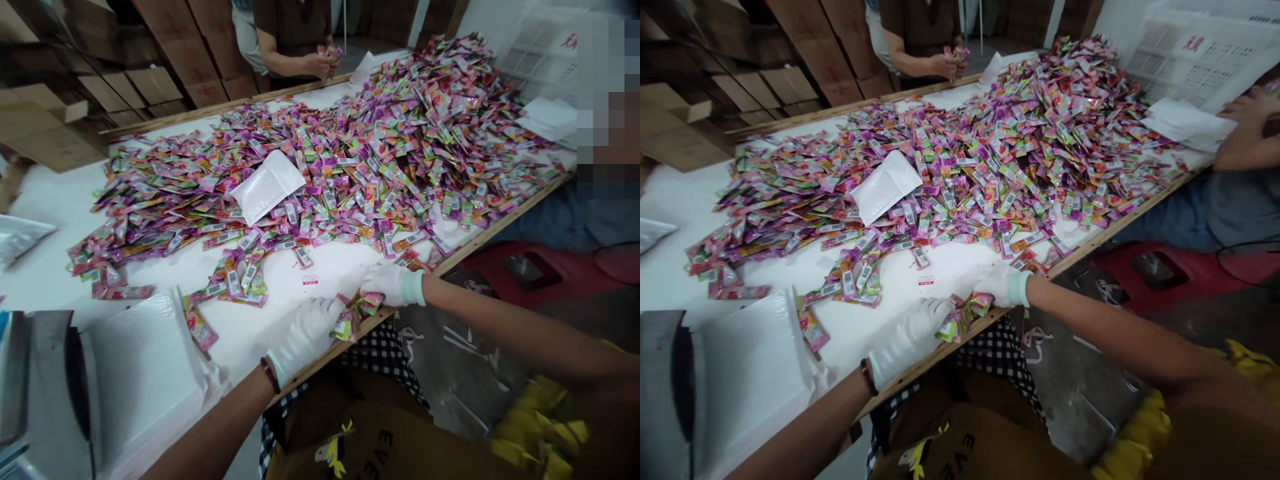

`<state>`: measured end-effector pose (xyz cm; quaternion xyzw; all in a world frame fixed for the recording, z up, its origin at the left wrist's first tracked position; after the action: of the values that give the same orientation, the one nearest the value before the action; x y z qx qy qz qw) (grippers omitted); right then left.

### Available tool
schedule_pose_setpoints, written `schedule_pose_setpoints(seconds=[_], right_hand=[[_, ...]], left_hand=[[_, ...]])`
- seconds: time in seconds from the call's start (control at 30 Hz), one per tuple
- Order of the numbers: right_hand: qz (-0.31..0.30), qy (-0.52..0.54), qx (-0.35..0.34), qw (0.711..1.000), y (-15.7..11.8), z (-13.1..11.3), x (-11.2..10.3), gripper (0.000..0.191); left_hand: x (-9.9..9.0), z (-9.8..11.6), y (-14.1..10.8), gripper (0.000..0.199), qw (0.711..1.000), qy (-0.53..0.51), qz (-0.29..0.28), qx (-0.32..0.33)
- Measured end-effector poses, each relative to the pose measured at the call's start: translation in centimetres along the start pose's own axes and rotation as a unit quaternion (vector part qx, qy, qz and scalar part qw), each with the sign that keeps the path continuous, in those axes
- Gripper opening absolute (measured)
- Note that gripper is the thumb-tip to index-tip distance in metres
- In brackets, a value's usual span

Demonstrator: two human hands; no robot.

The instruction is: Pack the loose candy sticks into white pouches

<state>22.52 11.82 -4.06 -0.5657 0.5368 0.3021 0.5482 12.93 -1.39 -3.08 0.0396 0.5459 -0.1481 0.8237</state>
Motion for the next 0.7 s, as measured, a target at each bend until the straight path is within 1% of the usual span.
schedule_pose_setpoints(seconds=[0.07,0.1,0.17,0.27,0.33,0.4,0.47,0.53,0.6,0.63,0.7], right_hand=[[0.007,-0.035,0.011,0.999,0.3,-0.3,0.6,0.024],[0.009,-0.045,0.017,0.999,0.4,-0.4,0.7,0.024],[0.012,-0.056,0.019,0.998,0.5,-0.4,0.9,0.024],[0.015,-0.060,0.025,0.998,0.4,-0.2,1.1,0.025],[0.018,-0.050,0.024,0.998,0.2,0.1,1.2,0.029],[0.033,-0.031,0.023,0.999,-0.2,0.5,0.9,0.035],[0.054,-0.013,0.027,0.998,-0.7,0.9,0.3,0.038],[0.067,0.004,0.025,0.997,-0.9,0.7,-0.3,0.033],[0.064,0.026,0.002,0.998,-0.8,-0.4,-0.7,0.024],[0.059,0.035,-0.015,0.998,-0.5,-1.3,-0.8,0.022],[0.046,0.037,-0.043,0.997,0.4,-3.3,-0.6,0.023]], left_hand=[[0.8,-0.3,0.0,0.036,0.997,0.072,-0.006,-0.021],[1.1,-0.6,0.0,0.037,0.996,0.089,-0.004,-0.026],[1.4,-1.2,0.0,0.036,0.995,0.099,0.004,-0.024],[1.3,-2.2,0.2,0.033,0.995,0.097,0.018,-0.015],[0.4,-2.9,0.2,0.025,0.996,0.072,0.047,-0.014],[-1.3,-4.1,-0.3,0.014,0.993,0.006,0.106,-0.046],[-3.2,-5.7,-1.4,0.016,0.974,-0.088,0.178,-0.110],[-4.5,-6.9,-2.5,0.021,0.942,-0.175,0.229,-0.174],[-4.6,-7.2,-3.0,0.026,0.921,-0.220,0.242,-0.213],[-4.1,-7.0,-2.8,0.028,0.920,-0.224,0.230,-0.224],[-2.6,-6.3,-2.2,0.031,0.935,-0.187,0.183,-0.238]])
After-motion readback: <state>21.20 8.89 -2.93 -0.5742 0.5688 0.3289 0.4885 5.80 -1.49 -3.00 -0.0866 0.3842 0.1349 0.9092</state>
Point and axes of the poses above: each hand's wrist, its own y-axis towards the middle knuckle, its own x-axis out of the palm, z = x × y, the point moved 7 cm from there along y, towards the middle knuckle, and after that the axes turned 13 degrees about x, right-handed, at the moved point
